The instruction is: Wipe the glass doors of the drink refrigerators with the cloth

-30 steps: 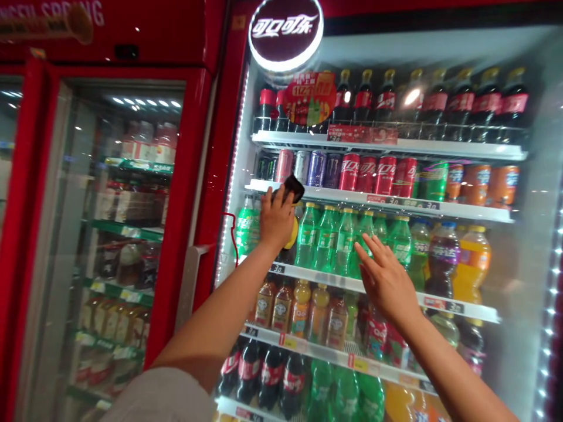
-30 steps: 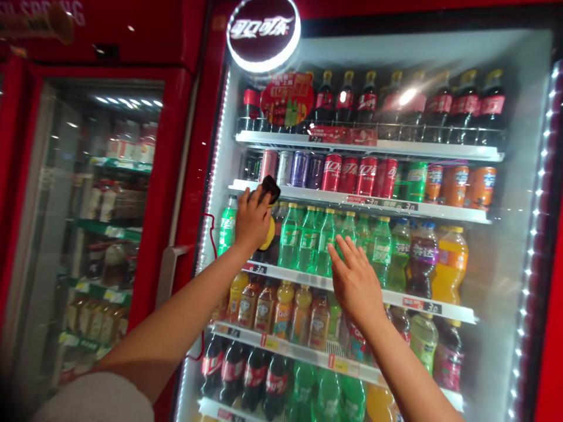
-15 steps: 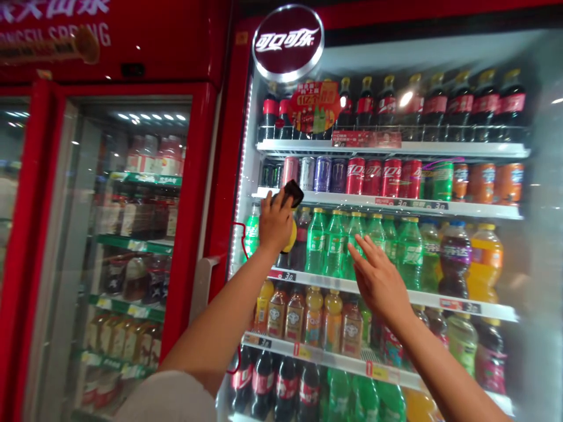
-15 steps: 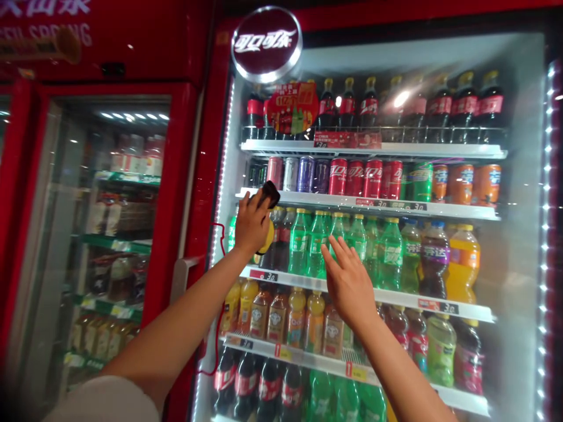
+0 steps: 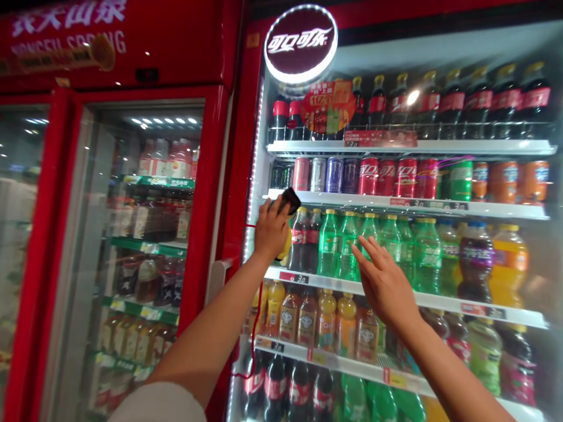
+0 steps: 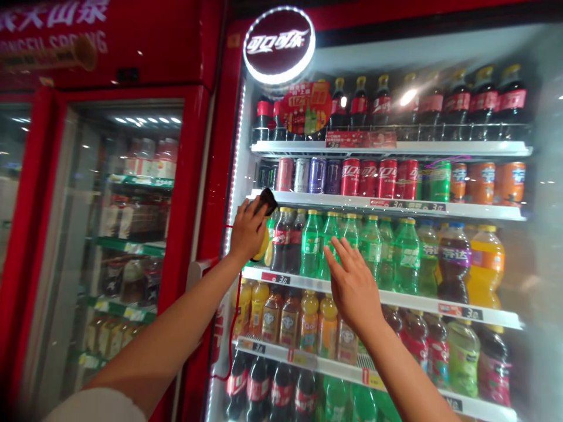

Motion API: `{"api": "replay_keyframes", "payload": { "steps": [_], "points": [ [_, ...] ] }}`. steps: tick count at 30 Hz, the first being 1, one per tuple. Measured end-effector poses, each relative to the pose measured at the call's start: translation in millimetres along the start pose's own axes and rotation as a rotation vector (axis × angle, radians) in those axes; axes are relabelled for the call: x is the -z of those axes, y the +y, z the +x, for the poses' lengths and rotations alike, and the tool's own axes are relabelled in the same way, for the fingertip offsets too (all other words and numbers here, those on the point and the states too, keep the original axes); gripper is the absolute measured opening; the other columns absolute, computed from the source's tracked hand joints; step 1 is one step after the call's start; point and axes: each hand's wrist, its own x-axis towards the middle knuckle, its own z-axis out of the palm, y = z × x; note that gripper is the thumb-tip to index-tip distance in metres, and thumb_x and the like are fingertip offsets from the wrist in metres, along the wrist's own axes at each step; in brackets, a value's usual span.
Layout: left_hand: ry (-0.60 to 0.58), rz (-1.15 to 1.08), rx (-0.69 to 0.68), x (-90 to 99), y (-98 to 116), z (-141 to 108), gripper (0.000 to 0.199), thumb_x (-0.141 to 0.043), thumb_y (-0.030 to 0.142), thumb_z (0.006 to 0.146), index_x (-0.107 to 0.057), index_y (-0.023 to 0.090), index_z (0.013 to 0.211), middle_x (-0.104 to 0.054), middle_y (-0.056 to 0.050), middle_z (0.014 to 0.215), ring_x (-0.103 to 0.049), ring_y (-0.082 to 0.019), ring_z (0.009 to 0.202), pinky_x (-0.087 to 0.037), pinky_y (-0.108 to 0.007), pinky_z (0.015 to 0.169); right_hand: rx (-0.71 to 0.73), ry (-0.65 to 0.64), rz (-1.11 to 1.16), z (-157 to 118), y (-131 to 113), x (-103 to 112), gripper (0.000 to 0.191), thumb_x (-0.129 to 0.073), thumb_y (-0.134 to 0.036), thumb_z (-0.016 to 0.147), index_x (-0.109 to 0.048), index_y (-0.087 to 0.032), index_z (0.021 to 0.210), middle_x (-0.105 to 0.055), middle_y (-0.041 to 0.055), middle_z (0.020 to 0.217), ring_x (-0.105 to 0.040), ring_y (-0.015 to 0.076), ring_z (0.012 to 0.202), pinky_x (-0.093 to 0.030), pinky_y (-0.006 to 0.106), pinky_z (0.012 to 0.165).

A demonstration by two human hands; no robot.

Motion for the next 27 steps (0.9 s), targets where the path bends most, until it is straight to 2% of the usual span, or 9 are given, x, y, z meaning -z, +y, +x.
{"api": "replay_keyframes", "payload": {
  "steps": [2,4,6,9,12,16,18,23,27],
  "points": [
    [0.067,0.020,0.204,3.8,-10.7,-0.2,0.046,-0.045,0.021,0.099,-0.059,0.016,0.143,-0.046,-0.014,0.160,-0.032,-0.034,0.153,-0.029,-0.058,0.125,-0.003,-0.004,0.001,-3.0,-1.7,-0.7,0.051,-0.042,-0.008,0.097,-0.055,-0.018,0.145,-0.049,0.0156,0.157,-0.037,0.0315,0.152,-0.044,0.060,0.118],
    [0.103,0.039,0.326,1.4,-3.5,-5.3,0.047,-0.044,0.021,0.099,-0.058,0.015,0.144,-0.045,-0.015,0.161,-0.029,-0.035,0.154,-0.027,-0.060,0.126,-0.006,-0.008,0.008,-1.9,-4.1,-2.6,0.052,-0.042,-0.009,0.097,-0.055,-0.020,0.146,-0.049,0.0144,0.157,-0.037,0.0308,0.152,-0.044,0.060,0.118],
    [0.074,0.036,0.278,-5.2,16.0,-12.0,0.047,-0.046,0.021,0.099,-0.058,0.016,0.143,-0.045,-0.013,0.160,-0.027,-0.035,0.155,-0.025,-0.059,0.127,-0.004,-0.007,0.020,4.3,-7.7,-5.9,0.053,-0.041,-0.009,0.098,-0.053,-0.021,0.147,-0.049,0.0138,0.157,-0.037,0.0306,0.152,-0.044,0.060,0.118],
    [-0.048,0.001,-0.028,-13.2,39.0,-17.2,0.046,-0.051,0.021,0.097,-0.059,0.020,0.142,-0.046,-0.010,0.161,-0.027,-0.033,0.156,-0.025,-0.057,0.128,0.011,0.000,0.041,17.9,-14.4,-11.6,0.051,-0.042,-0.011,0.099,-0.053,-0.020,0.148,-0.050,0.0145,0.157,-0.037,0.0311,0.152,-0.043,0.061,0.117],
    [-0.092,-0.005,-0.158,-8.2,25.3,-12.3,0.046,-0.050,0.020,0.098,-0.058,0.024,0.143,-0.046,-0.007,0.161,-0.028,-0.030,0.155,-0.027,-0.057,0.127,0.029,-0.003,0.062,24.5,-20.0,-15.1,0.049,-0.043,-0.012,0.099,-0.055,-0.019,0.147,-0.050,0.0156,0.156,-0.038,0.0316,0.151,-0.044,0.061,0.117],
    [-0.001,0.040,0.037,10.2,-24.8,-9.7,0.044,-0.046,0.022,0.100,-0.059,0.022,0.142,-0.047,-0.009,0.160,-0.029,-0.030,0.155,-0.029,-0.054,0.126,0.037,-0.005,0.087,13.4,-20.8,-16.6,0.052,-0.043,-0.011,0.099,-0.052,-0.021,0.149,-0.050,0.0139,0.157,-0.038,0.0314,0.151,-0.044,0.062,0.116],
    [0.041,0.075,0.152,14.3,-36.1,-19.8,0.044,-0.045,0.024,0.100,-0.058,0.020,0.143,-0.047,-0.011,0.160,-0.029,-0.031,0.155,-0.031,-0.053,0.126,0.043,-0.014,0.092,5.3,-18.4,-17.3,0.052,-0.043,-0.011,0.099,-0.052,-0.022,0.149,-0.050,0.0139,0.157,-0.038,0.0319,0.151,-0.045,0.063,0.116],
    [0.021,0.157,0.174,4.7,-9.2,-52.8,0.047,-0.047,0.027,0.100,-0.055,0.015,0.145,-0.044,-0.014,0.161,-0.025,-0.035,0.156,-0.030,-0.057,0.126,0.099,-0.030,0.110,3.6,-10.5,-19.8,0.047,-0.044,-0.013,0.100,-0.055,-0.018,0.145,-0.050,0.0166,0.156,-0.039,0.0334,0.151,-0.044,0.062,0.116],
    [-0.031,0.213,0.128,6.7,-12.7,-29.8,0.047,-0.044,0.023,0.101,-0.055,0.019,0.146,-0.043,-0.012,0.163,-0.024,-0.034,0.157,-0.025,-0.060,0.126,0.136,-0.015,0.155,18.4,-5.5,-20.6,0.049,-0.045,-0.014,0.100,-0.052,-0.021,0.148,-0.049,0.0147,0.157,-0.037,0.0319,0.151,-0.043,0.061,0.117]
  ]
}}
